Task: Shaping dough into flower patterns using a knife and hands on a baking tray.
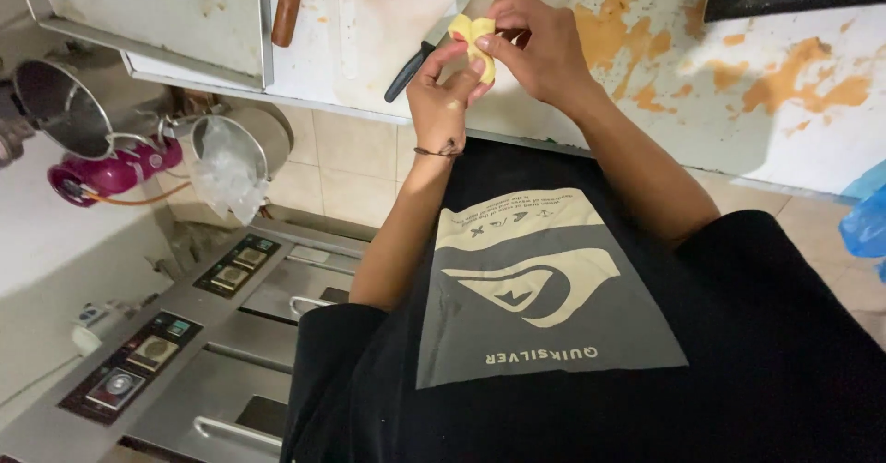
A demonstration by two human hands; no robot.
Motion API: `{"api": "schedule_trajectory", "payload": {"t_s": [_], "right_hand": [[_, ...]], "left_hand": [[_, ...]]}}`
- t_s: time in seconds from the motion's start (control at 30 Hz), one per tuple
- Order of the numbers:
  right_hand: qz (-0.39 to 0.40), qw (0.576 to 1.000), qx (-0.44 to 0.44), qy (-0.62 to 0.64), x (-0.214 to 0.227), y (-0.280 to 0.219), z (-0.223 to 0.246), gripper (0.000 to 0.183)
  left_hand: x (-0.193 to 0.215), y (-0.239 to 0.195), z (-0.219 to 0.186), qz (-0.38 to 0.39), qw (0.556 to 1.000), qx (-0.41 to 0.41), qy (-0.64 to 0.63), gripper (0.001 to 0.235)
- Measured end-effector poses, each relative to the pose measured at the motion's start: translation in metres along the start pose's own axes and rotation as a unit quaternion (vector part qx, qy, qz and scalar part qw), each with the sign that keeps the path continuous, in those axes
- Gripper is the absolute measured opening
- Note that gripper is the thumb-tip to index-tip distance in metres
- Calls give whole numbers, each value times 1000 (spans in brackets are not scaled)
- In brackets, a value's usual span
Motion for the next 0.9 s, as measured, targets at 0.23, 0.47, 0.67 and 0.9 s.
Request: {"api": "schedule_trajectory", "payload": {"t_s": [0.23,0.47,0.67,0.9], "right_hand": [[-13,983,-122,138,-5,-4,-6,14],[59,801,-294,519,-52,-12,-40,20],[112,799,-293,512,-69,-11,-29,20],[43,897,-220,381,-85,14,-8,25]], "left_hand": [[-20,-10,-16,36,956,-170,237,32],[-40,-14,-41,102,901,-194,375,48],[10,14,-26,119,991,6,52,37],[37,26,-50,86,993,72,-44,28]]}}
Point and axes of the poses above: each hand's wrist, its own y-axis towards the middle knuckle, its own x-axis out of the back of the hand, z = x × y, the point moved 8 cm from there along y, towards the middle knuckle, and after that the axes turned 14 degrees about -y, right-handed, at the moved point
